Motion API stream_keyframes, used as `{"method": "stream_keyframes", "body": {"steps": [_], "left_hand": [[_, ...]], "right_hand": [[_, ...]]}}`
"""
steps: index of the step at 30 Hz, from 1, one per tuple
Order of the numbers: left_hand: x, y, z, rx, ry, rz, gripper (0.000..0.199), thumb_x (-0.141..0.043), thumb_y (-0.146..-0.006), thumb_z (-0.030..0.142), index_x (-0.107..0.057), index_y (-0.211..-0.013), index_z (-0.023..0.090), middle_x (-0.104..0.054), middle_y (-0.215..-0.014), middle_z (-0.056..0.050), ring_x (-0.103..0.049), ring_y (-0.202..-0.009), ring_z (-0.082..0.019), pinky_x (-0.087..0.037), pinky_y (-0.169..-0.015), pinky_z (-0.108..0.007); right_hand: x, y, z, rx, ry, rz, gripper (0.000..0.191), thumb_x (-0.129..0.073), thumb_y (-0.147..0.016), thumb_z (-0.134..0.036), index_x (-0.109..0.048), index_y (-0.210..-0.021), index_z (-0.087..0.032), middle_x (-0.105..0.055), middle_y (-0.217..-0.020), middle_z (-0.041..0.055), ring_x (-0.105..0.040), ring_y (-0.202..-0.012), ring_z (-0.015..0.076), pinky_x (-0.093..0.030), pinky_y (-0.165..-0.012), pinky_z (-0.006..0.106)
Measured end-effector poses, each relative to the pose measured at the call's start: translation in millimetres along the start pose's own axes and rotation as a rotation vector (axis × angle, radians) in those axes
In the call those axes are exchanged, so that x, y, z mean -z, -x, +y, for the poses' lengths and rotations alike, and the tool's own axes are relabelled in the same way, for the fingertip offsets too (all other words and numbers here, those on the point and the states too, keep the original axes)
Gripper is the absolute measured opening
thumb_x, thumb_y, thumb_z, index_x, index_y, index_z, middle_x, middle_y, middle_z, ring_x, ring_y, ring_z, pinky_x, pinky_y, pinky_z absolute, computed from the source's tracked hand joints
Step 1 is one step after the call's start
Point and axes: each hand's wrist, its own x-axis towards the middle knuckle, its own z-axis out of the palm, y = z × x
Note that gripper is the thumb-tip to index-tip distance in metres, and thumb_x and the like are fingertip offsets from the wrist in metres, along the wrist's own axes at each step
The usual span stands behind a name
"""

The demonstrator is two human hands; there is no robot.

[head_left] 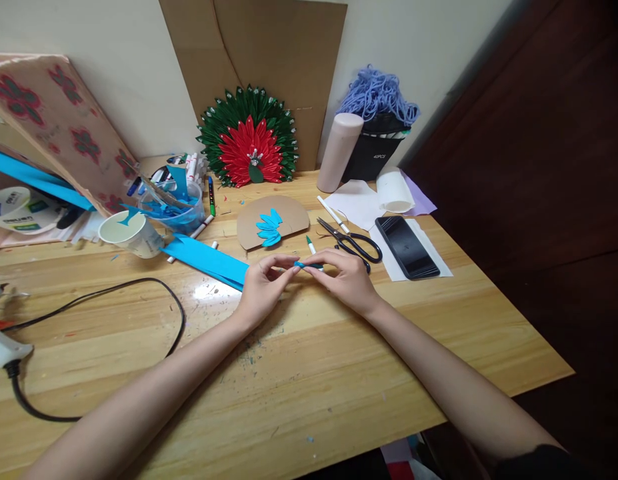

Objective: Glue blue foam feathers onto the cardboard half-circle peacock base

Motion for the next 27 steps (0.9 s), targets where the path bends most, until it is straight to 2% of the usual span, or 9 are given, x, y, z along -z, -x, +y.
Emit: {"method": "stream_keyframes", "body": {"steps": [4, 10, 16, 22, 27], "left_hand": [[0.4, 0.0, 0.1, -0.003, -0.020, -0.011, 0.026, -0.064, -0.074, 0.032, -0.067, -0.095, 0.017, -0.069, -0.092, -0.008, -0.064, -0.068, -0.014, -0.051, -0.058, -0.025], [0.7, 0.1, -1.8, 0.004, -0.012, -0.020, 0.022, -0.063, -0.075, 0.034, -0.068, -0.086, 0.015, -0.069, -0.087, -0.009, -0.064, -0.070, -0.017, -0.051, -0.060, -0.028], [-0.9, 1.9, -3.0, -0.019, -0.064, -0.029, 0.023, -0.061, -0.076, 0.035, -0.065, -0.084, 0.014, -0.067, -0.085, -0.008, -0.062, -0.066, -0.015, -0.049, -0.059, -0.026], [-2.6, 3.8, -3.2, -0.086, -0.196, -0.048, 0.018, -0.057, -0.079, 0.033, -0.060, -0.082, 0.015, -0.062, -0.076, -0.003, -0.050, -0.054, -0.008, -0.039, -0.050, -0.020], [-3.8, 2.3, -6.7, -0.047, -0.180, -0.041, 0.019, -0.056, -0.078, 0.033, -0.059, -0.081, 0.015, -0.060, -0.072, -0.002, -0.047, -0.052, -0.007, -0.036, -0.047, -0.019]], "right_hand": [[-0.8, -0.1, 0.1, -0.061, -0.031, -0.004, 0.010, -0.060, -0.080, -0.021, -0.067, -0.085, -0.024, -0.069, -0.084, 0.0024, -0.063, -0.079, 0.0168, -0.049, -0.072, 0.032], [-2.7, 0.8, -0.5, -0.124, -0.047, -0.011, 0.009, -0.059, -0.079, -0.023, -0.067, -0.084, -0.022, -0.068, -0.083, 0.0029, -0.062, -0.079, 0.0168, -0.049, -0.066, 0.030], [-3.5, 1.4, -1.0, -0.091, -0.015, -0.035, 0.006, -0.058, -0.079, -0.020, -0.064, -0.080, -0.020, -0.065, -0.079, 0.0028, -0.060, -0.074, 0.0149, -0.047, -0.058, 0.024], [-0.3, 0.2, -2.3, -0.036, 0.049, -0.022, 0.005, -0.058, -0.075, -0.015, -0.062, -0.075, -0.019, -0.064, -0.073, 0.0019, -0.059, -0.068, 0.0144, -0.046, -0.062, 0.026], [3.3, -0.8, 0.5, -0.063, 0.076, -0.031, 0.006, -0.059, -0.074, -0.013, -0.061, -0.073, -0.018, -0.063, -0.070, 0.0011, -0.057, -0.064, 0.0131, -0.045, -0.060, 0.025]]}}
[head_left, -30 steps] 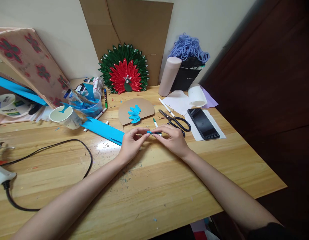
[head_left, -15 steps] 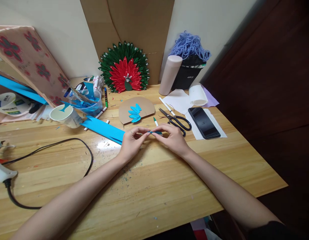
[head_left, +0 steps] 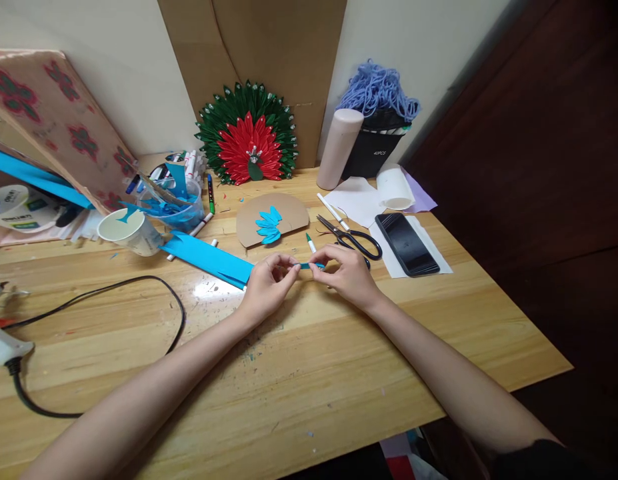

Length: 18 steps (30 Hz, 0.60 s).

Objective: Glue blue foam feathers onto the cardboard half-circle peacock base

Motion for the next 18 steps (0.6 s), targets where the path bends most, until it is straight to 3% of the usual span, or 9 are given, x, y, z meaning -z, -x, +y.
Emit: {"method": "stream_keyframes", "body": {"steps": [9, 12, 15, 18], "left_hand": [[1.5, -5.5, -2.2, 0.123, 0.082, 0.054, 0.021, -0.058, -0.076, 0.033, -0.059, -0.079, 0.013, -0.057, -0.065, -0.001, -0.044, -0.050, -0.007, -0.034, -0.046, -0.019], [2.0, -4.5, -1.1, 0.118, 0.074, 0.057, 0.022, -0.058, -0.075, 0.034, -0.060, -0.079, 0.013, -0.058, -0.065, -0.001, -0.045, -0.051, -0.008, -0.035, -0.047, -0.020], [1.5, -1.9, 0.8, 0.074, 0.060, 0.033, 0.021, -0.059, -0.076, 0.034, -0.060, -0.079, 0.013, -0.059, -0.067, -0.001, -0.046, -0.051, -0.008, -0.035, -0.047, -0.020], [0.7, 0.6, 2.1, 0.034, 0.039, 0.004, 0.021, -0.059, -0.076, 0.034, -0.061, -0.080, 0.014, -0.060, -0.068, -0.001, -0.046, -0.052, -0.008, -0.035, -0.047, -0.019]], "right_hand": [[16.4, -6.5, 15.0, 0.019, 0.091, 0.041, 0.007, -0.059, -0.074, -0.012, -0.061, -0.071, -0.018, -0.062, -0.067, 0.0005, -0.056, -0.062, 0.0131, -0.044, -0.058, 0.025], [16.4, -6.6, 12.4, 0.044, 0.091, 0.062, 0.006, -0.060, -0.075, -0.016, -0.062, -0.080, -0.018, -0.063, -0.075, 0.0019, -0.058, -0.068, 0.0145, -0.046, -0.063, 0.027], [8.4, -4.0, 5.4, 0.100, 0.067, -0.034, 0.012, -0.062, -0.075, -0.018, -0.062, -0.087, -0.019, -0.064, -0.084, 0.0039, -0.059, -0.078, 0.0166, -0.046, -0.070, 0.029], [-0.3, -1.0, 0.0, 0.093, 0.044, -0.094, 0.006, -0.059, -0.078, -0.017, -0.062, -0.081, -0.020, -0.064, -0.079, 0.0033, -0.059, -0.077, 0.0166, -0.046, -0.068, 0.028]]}}
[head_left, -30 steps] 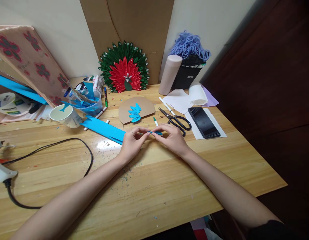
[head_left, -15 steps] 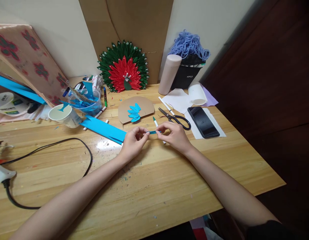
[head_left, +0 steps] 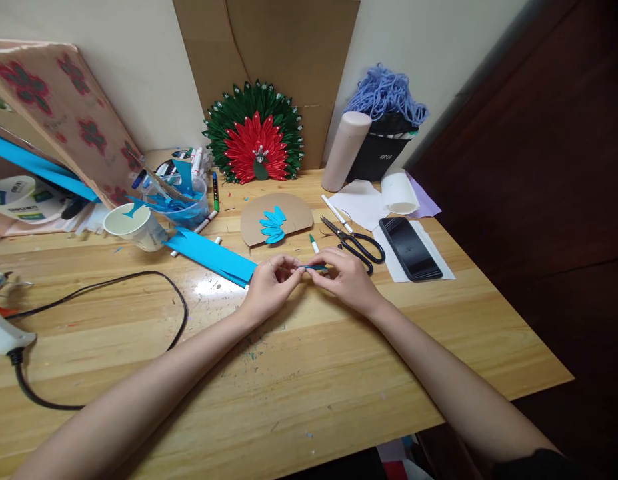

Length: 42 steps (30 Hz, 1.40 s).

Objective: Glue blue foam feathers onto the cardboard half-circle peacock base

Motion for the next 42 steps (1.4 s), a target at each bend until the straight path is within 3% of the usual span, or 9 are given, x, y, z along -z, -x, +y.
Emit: {"method": "stream_keyframes", "body": {"steps": [6, 16, 24, 32, 36, 39, 42], "left_hand": [[0.7, 0.4, 0.3, -0.002, 0.029, -0.028, 0.020, -0.058, -0.077, 0.034, -0.062, -0.083, 0.014, -0.061, -0.071, -0.001, -0.046, -0.053, -0.008, -0.036, -0.049, -0.020], [2.2, -1.8, -1.2, 0.031, 0.093, -0.128, 0.025, -0.057, -0.078, 0.036, -0.065, -0.077, 0.013, -0.064, -0.071, -0.004, -0.053, -0.060, -0.012, -0.039, -0.054, -0.022], [2.0, -2.7, -6.1, 0.060, 0.168, -0.151, 0.023, -0.056, -0.078, 0.034, -0.065, -0.081, 0.013, -0.067, -0.078, -0.007, -0.059, -0.070, -0.015, -0.046, -0.066, -0.026], [3.5, -2.6, -2.0, 0.079, 0.146, -0.149, 0.025, -0.055, -0.079, 0.035, -0.065, -0.077, 0.012, -0.066, -0.072, -0.006, -0.057, -0.063, -0.013, -0.045, -0.061, -0.024], [2.2, -0.2, -1.2, 0.041, 0.072, -0.110, 0.025, -0.054, -0.080, 0.034, -0.065, -0.078, 0.012, -0.065, -0.070, -0.005, -0.054, -0.058, -0.011, -0.041, -0.054, -0.022], [2.3, 2.8, 2.1, -0.053, -0.085, -0.069, 0.024, -0.052, -0.082, 0.034, -0.065, -0.078, 0.014, -0.062, -0.066, -0.003, -0.049, -0.055, -0.010, -0.036, -0.050, -0.021], [3.1, 5.4, 4.6, -0.159, -0.241, -0.042, 0.023, -0.050, -0.083, 0.032, -0.065, -0.078, 0.016, -0.060, -0.067, -0.003, -0.049, -0.057, -0.011, -0.035, -0.052, -0.022]], "right_hand": [[-2.9, 0.7, -1.2, -0.062, -0.060, 0.050, 0.007, -0.057, -0.078, -0.015, -0.061, -0.080, -0.020, -0.065, -0.079, 0.0025, -0.060, -0.075, 0.0158, -0.046, -0.067, 0.028], [-3.4, 2.3, -0.3, 0.005, -0.008, 0.105, 0.007, -0.057, -0.076, -0.014, -0.060, -0.076, -0.020, -0.063, -0.073, 0.0012, -0.058, -0.069, 0.0141, -0.045, -0.064, 0.026], [-2.4, 2.3, 2.8, 0.146, 0.129, 0.044, 0.010, -0.052, -0.079, -0.014, -0.058, -0.078, -0.021, -0.064, -0.073, 0.0024, -0.056, -0.070, 0.0164, -0.045, -0.066, 0.029], [-3.2, 5.3, 5.3, 0.190, 0.207, -0.059, 0.011, -0.049, -0.082, -0.015, -0.058, -0.079, -0.021, -0.064, -0.077, 0.0052, -0.057, -0.077, 0.0189, -0.045, -0.071, 0.033], [-3.2, 4.9, 2.3, 0.020, 0.052, -0.032, 0.006, -0.054, -0.080, -0.019, -0.057, -0.084, -0.020, -0.064, -0.080, 0.0045, -0.059, -0.075, 0.0168, -0.047, -0.068, 0.030], [-5.0, 3.8, 2.6, -0.182, -0.174, -0.055, 0.007, -0.056, -0.079, -0.024, -0.057, -0.084, -0.019, -0.063, -0.079, 0.0032, -0.060, -0.070, 0.0141, -0.049, -0.062, 0.026], [-6.4, 2.3, 5.4, -0.290, -0.340, -0.087, 0.011, -0.057, -0.079, -0.028, -0.058, -0.078, -0.017, -0.062, -0.075, 0.0023, -0.059, -0.070, 0.0135, -0.049, -0.064, 0.027]]}}
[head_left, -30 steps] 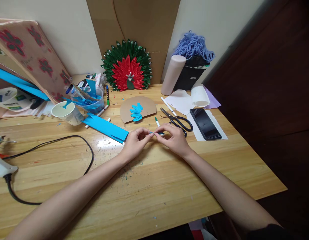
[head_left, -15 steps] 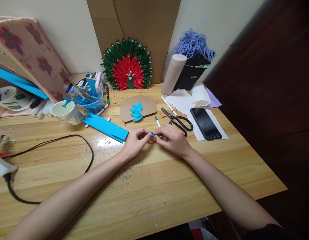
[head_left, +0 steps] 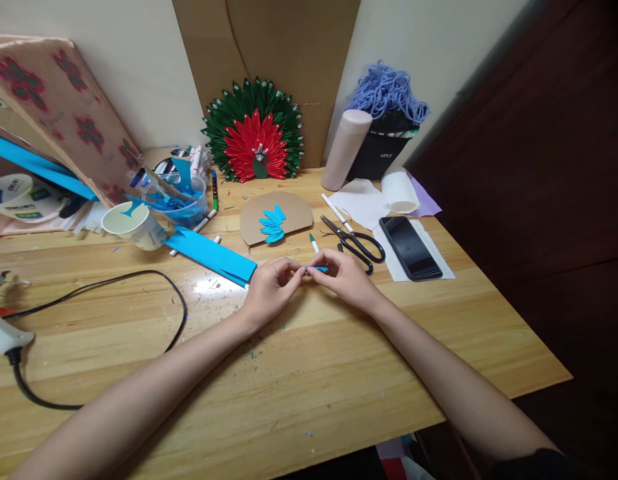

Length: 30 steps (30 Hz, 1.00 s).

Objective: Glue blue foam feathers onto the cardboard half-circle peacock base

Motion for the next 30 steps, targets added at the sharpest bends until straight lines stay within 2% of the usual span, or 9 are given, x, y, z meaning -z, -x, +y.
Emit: {"method": "stream_keyframes", "body": {"steps": [3, 6, 10, 14, 18, 20, 23, 26, 30], "left_hand": [[0.3, 1.3, 0.5, -0.074, -0.084, 0.026, 0.021, -0.049, -0.084, 0.030, -0.064, -0.079, 0.016, -0.061, -0.070, -0.004, -0.051, -0.062, -0.013, -0.037, -0.056, -0.023], [-0.1, 1.6, 0.5, -0.106, -0.108, 0.052, 0.018, -0.049, -0.083, 0.029, -0.062, -0.077, 0.017, -0.061, -0.070, -0.004, -0.051, -0.063, -0.014, -0.038, -0.059, -0.025], [0.2, 0.5, 2.2, -0.089, -0.092, 0.098, 0.018, -0.050, -0.083, 0.030, -0.059, -0.073, 0.018, -0.059, -0.067, -0.003, -0.048, -0.058, -0.013, -0.036, -0.056, -0.025], [0.9, -0.7, 3.0, -0.066, -0.065, 0.113, 0.019, -0.050, -0.082, 0.030, -0.059, -0.071, 0.017, -0.058, -0.065, -0.003, -0.046, -0.057, -0.012, -0.035, -0.054, -0.025], [1.5, -1.0, 1.0, -0.041, -0.055, 0.156, 0.020, -0.051, -0.083, 0.032, -0.059, -0.072, 0.017, -0.057, -0.063, -0.002, -0.045, -0.056, -0.012, -0.034, -0.053, -0.024], [1.9, -0.8, 0.4, -0.041, -0.051, 0.157, 0.021, -0.050, -0.083, 0.033, -0.059, -0.073, 0.017, -0.057, -0.064, -0.002, -0.045, -0.056, -0.012, -0.034, -0.053, -0.024], [2.4, -0.2, 0.7, -0.077, -0.047, 0.112, 0.020, -0.049, -0.084, 0.032, -0.061, -0.075, 0.018, -0.060, -0.068, -0.003, -0.048, -0.060, -0.013, -0.037, -0.057, -0.025], [2.5, 0.0, 1.4, -0.096, -0.042, 0.092, 0.021, -0.049, -0.084, 0.033, -0.063, -0.077, 0.018, -0.062, -0.071, -0.005, -0.051, -0.066, -0.015, -0.039, -0.062, -0.026], [2.6, -1.1, 2.2, 0.022, 0.065, 0.044, 0.029, -0.047, -0.085, 0.040, -0.065, -0.079, 0.018, -0.066, -0.076, -0.005, -0.055, -0.067, -0.015, -0.041, -0.061, -0.025]], "right_hand": [[2.8, -1.8, -0.1, -0.042, -0.100, -0.014, 0.016, -0.062, -0.075, -0.031, -0.059, -0.076, -0.016, -0.062, -0.074, 0.0027, -0.059, -0.069, 0.0135, -0.049, -0.064, 0.027], [8.5, -2.3, -2.6, -0.064, -0.105, -0.030, 0.017, -0.065, -0.072, -0.031, -0.060, -0.074, -0.016, -0.061, -0.070, 0.0019, -0.057, -0.062, 0.0122, -0.048, -0.056, 0.025], [17.0, -2.4, -2.6, -0.122, -0.108, -0.009, 0.018, -0.068, -0.068, -0.031, -0.058, -0.069, -0.016, -0.059, -0.060, -0.0002, -0.053, -0.048, 0.0101, -0.045, -0.045, 0.023], [24.6, -3.4, 1.4, -0.104, -0.084, -0.012, 0.014, -0.066, -0.068, -0.028, -0.058, -0.069, -0.016, -0.062, -0.059, 0.0005, -0.056, -0.048, 0.0113, -0.048, -0.046, 0.024], [29.3, -4.8, 2.6, -0.037, 0.041, 0.128, 0.012, -0.065, -0.070, -0.027, -0.059, -0.068, -0.016, -0.063, -0.063, 0.0019, -0.059, -0.057, 0.0134, -0.050, -0.054, 0.026], [28.3, -4.5, 0.4, 0.022, 0.049, 0.195, 0.012, -0.064, -0.072, -0.028, -0.061, -0.073, -0.017, -0.065, -0.071, 0.0031, -0.061, -0.064, 0.0143, -0.051, -0.061, 0.028], [21.8, -1.8, -5.6, 0.093, 0.064, 0.151, 0.015, -0.065, -0.073, -0.029, -0.065, -0.083, -0.018, -0.067, -0.082, 0.0048, -0.063, -0.072, 0.0157, -0.052, -0.067, 0.030], [14.8, 1.6, -11.2, 0.146, 0.149, 0.116, 0.008, -0.062, -0.076, -0.025, -0.066, -0.080, -0.019, -0.068, -0.079, 0.0035, -0.063, -0.072, 0.0158, -0.050, -0.065, 0.029], [13.5, 2.9, -13.1, 0.261, 0.261, 0.174, 0.005, -0.059, -0.077, -0.020, -0.064, -0.076, -0.020, -0.066, -0.074, 0.0020, -0.060, -0.069, 0.0157, -0.048, -0.066, 0.030]]}}
